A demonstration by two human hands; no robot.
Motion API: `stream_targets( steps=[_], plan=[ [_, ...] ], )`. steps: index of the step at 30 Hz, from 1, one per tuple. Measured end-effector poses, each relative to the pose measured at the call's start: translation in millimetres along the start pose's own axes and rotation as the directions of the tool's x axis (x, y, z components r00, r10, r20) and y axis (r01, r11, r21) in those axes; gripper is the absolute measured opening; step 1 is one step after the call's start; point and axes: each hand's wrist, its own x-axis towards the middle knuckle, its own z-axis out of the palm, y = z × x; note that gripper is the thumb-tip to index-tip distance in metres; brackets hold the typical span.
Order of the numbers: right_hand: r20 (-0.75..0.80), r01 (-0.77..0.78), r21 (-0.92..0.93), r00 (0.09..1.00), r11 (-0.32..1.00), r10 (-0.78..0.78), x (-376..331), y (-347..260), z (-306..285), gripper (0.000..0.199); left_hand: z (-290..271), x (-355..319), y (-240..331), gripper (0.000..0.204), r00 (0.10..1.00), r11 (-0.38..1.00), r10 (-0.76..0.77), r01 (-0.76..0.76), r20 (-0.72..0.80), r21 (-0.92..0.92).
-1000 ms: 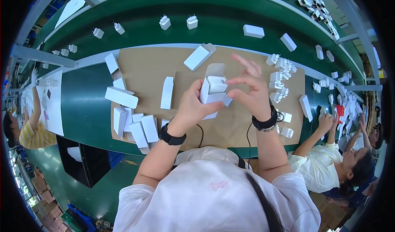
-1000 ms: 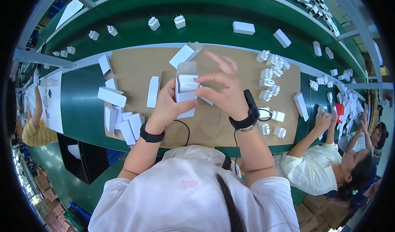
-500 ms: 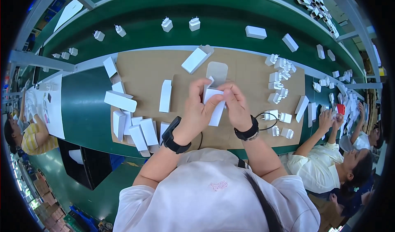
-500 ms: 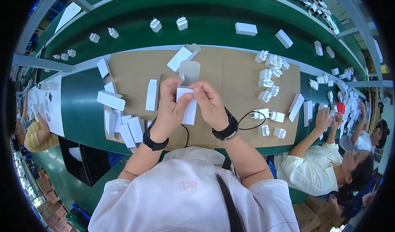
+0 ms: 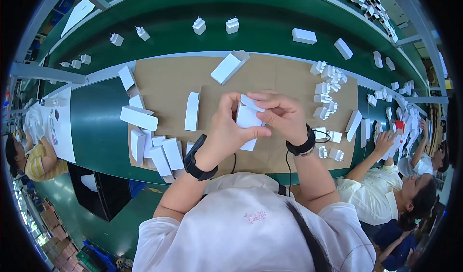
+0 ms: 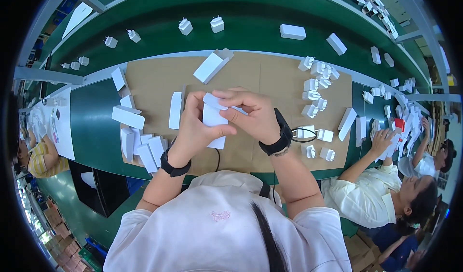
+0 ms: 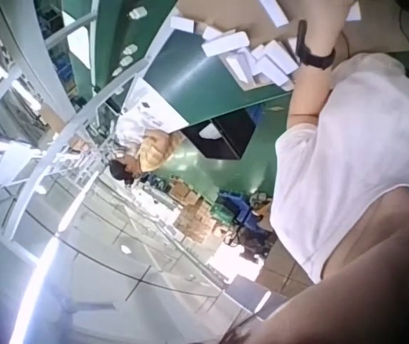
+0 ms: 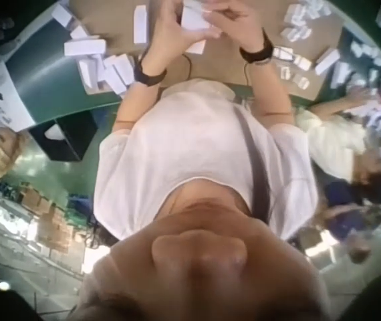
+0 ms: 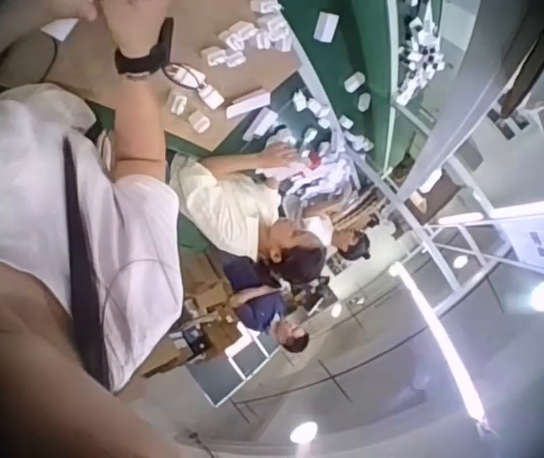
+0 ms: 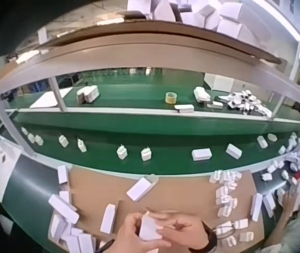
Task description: The person packages power adapters by hand, sliding each adapter into a white box and folding the flaps closed. After several units, the person stands up to relocate a cardboard box and a plastic bin filled with packaged items.
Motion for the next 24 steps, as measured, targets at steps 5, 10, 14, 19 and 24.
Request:
stream_targets(
  steps=[5, 10, 14, 19, 24],
  plan=[
    [-0.018, -0.219, 0.311, 0.972, 0.925, 0.236, -3, -7, -3, 0.022, 1, -2, 3, 0.083, 0.998, 0.992, 0.047, -0.050, 0.029, 0.115],
    [0.029, -0.353, 0.192, 0.935, 0.916, 0.354, 7, -27, -7, 0.023, -2, -4, 12, 0.079, 0.999, 0.992, -0.015, 0.011, 0.034, 0.125],
    [0.050, -0.346, 0.019, 0.938, 0.938, 0.344, 5, -28, -9, 0.028, -2, -3, 24, 0.074, 0.992, 0.983, -0.121, 0.116, 0.027, 0.146],
    [-0.037, -0.310, 0.016, 0.950, 0.950, 0.311, -1, -18, 1, 0.027, -3, 1, 24, 0.072, 0.995, 0.973, -0.102, 0.101, -0.003, 0.210],
    [-0.106, -0.268, 0.105, 0.955, 0.958, 0.279, -7, -6, 11, 0.030, 0, 10, 15, 0.070, 0.994, 0.956, -0.101, 0.106, -0.031, 0.273]
  ],
)
